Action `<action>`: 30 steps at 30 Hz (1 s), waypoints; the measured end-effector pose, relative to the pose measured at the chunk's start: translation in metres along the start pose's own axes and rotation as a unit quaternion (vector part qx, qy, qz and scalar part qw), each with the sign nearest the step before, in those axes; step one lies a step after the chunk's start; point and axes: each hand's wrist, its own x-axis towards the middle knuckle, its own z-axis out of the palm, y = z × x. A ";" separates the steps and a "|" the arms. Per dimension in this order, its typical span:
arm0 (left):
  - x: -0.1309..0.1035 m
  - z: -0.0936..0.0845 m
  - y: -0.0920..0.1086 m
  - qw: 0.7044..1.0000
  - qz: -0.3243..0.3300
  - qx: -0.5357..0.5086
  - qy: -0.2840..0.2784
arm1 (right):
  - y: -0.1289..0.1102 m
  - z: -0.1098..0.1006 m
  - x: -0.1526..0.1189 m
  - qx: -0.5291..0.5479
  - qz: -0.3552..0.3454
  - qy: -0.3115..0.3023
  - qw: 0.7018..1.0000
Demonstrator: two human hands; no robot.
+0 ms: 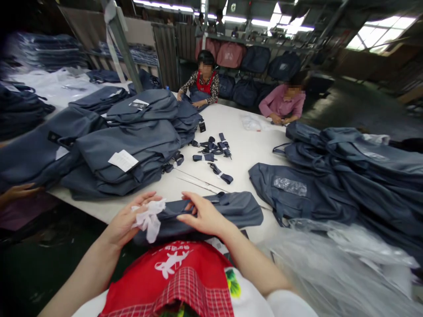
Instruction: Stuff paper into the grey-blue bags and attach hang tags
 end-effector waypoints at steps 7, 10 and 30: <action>0.001 0.031 -0.015 0.984 0.028 0.080 -0.156 | 0.008 0.043 0.009 0.172 0.136 0.002 0.976; 0.008 0.015 -0.012 0.970 0.076 0.217 -0.083 | 0.023 0.022 0.000 0.267 0.176 0.118 0.940; 0.104 0.017 -0.033 0.883 0.101 0.457 0.043 | 0.045 0.050 -0.017 -0.126 0.131 -0.162 0.970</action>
